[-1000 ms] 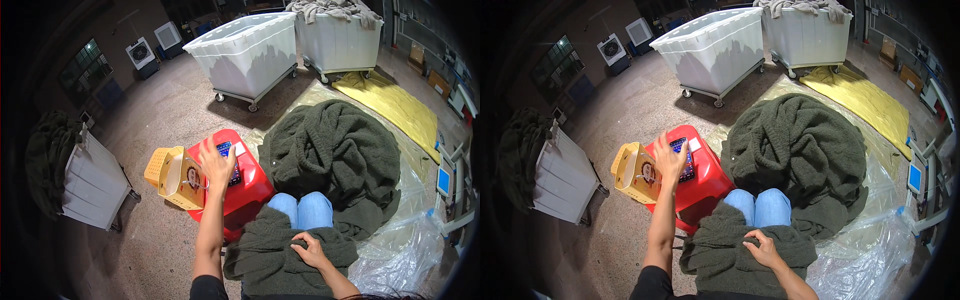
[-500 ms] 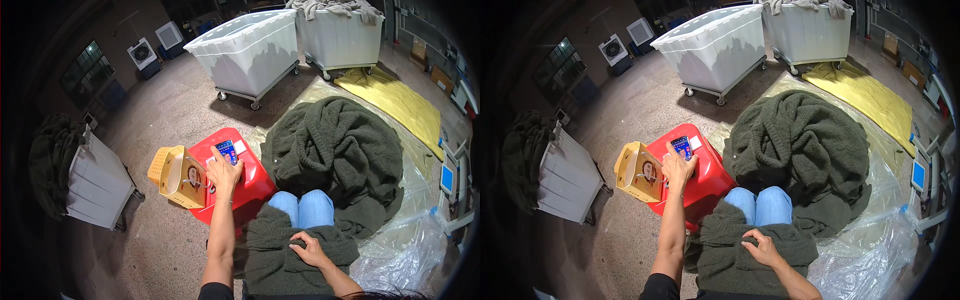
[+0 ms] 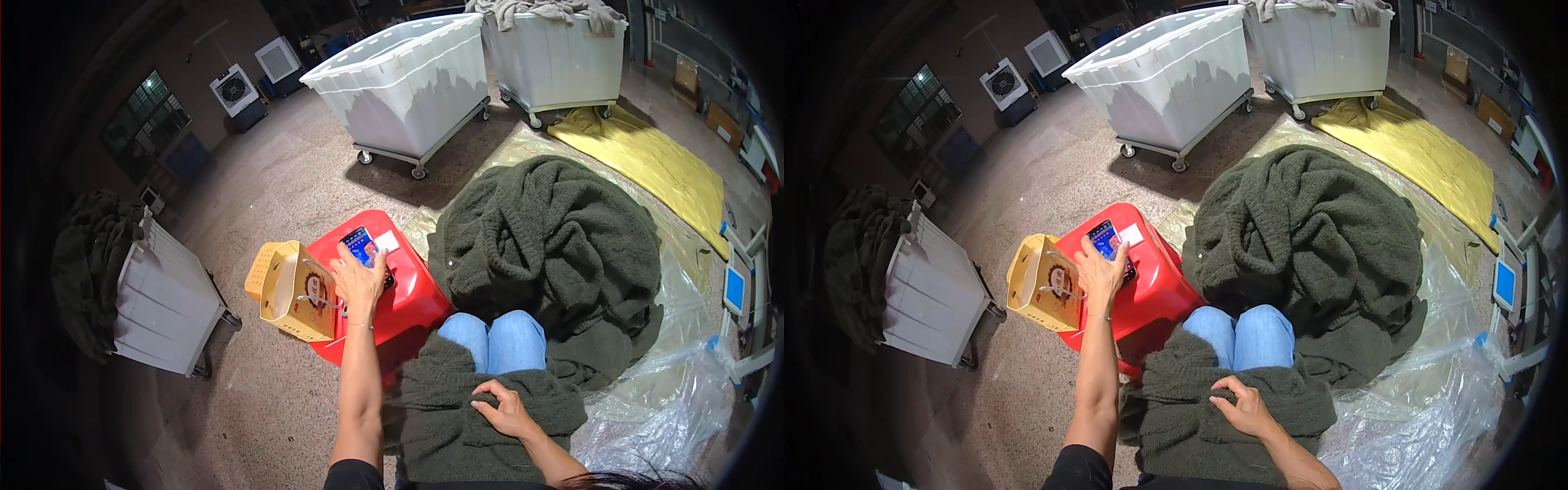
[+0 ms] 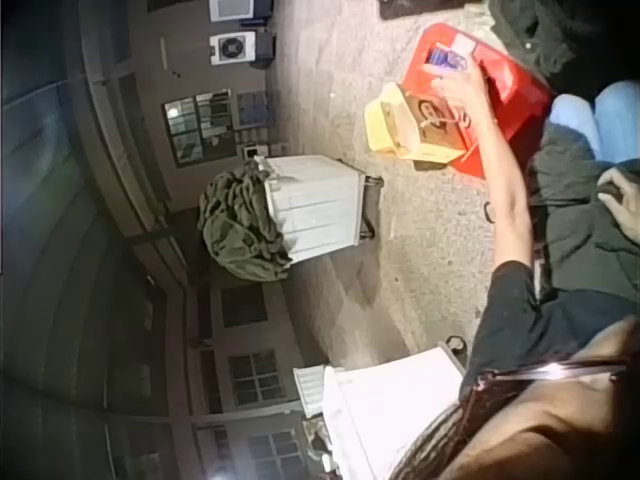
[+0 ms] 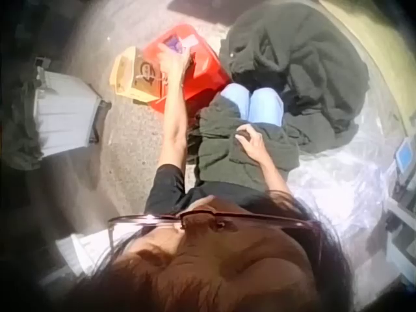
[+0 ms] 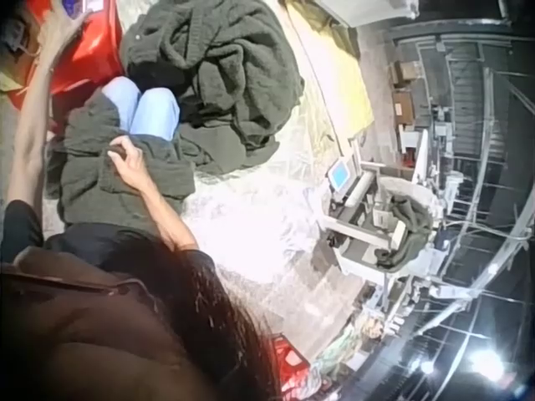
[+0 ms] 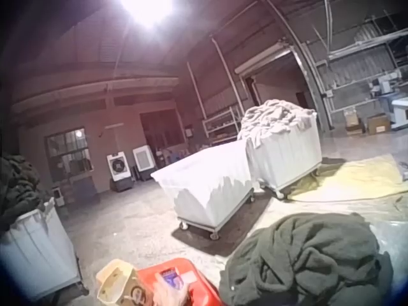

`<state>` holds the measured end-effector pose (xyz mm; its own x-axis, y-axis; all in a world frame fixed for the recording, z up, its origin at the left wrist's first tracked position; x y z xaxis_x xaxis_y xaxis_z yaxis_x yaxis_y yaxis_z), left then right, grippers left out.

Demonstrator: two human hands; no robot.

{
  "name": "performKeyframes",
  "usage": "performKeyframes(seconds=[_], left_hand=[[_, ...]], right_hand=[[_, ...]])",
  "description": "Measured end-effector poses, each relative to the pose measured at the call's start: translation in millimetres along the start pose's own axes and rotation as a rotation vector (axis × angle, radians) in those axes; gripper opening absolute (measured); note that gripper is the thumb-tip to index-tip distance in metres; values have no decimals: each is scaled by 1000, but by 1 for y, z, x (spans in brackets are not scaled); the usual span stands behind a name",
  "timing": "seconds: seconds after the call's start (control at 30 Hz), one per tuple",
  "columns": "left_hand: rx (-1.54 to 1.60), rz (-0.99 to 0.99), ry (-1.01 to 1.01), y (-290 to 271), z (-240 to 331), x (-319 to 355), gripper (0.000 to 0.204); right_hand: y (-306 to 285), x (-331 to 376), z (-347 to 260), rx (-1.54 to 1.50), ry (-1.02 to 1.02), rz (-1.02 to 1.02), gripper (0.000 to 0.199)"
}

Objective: Inspect the quality and seams of a large piece of green fabric.

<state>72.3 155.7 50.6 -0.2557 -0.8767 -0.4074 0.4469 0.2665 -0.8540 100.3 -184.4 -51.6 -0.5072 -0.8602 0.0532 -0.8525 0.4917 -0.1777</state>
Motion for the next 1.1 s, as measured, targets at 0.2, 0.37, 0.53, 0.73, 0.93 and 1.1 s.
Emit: performKeyframes(seconds=[0.2, 0.37, 0.53, 0.73, 0.93, 1.1], left_hand=[[478, 227, 256, 0, -45, 13, 25], [387, 110, 423, 11, -61, 11, 28], [267, 122, 364, 14, -45, 3, 48], [676, -43, 396, -13, -31, 77, 32], [813, -794, 813, -32, -21, 181, 23], [806, -297, 513, -22, -33, 147, 16]], right_hand=[[1, -1, -1, -9, 2, 4, 24], [3, -3, -3, 4, 45, -13, 23], [3, -3, -4, 38, 53, 16, 24], [4, -3, -1, -28, 60, 62, 22], [8, -4, 4, -141, 8, 154, 23], [8, -3, 7, -122, 12, 110, 22]])
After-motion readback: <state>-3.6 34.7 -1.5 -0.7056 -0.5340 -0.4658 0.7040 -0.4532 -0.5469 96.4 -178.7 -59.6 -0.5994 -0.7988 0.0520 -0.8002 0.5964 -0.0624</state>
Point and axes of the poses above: each hand's wrist, its own x-axis away from the middle knuckle, its own y-axis out of the palm, z = x × y, the point moved 1 cm from there along -x, towards the middle knuckle, and after that the axes turned 1 degree about y, right-handed, at the moved point
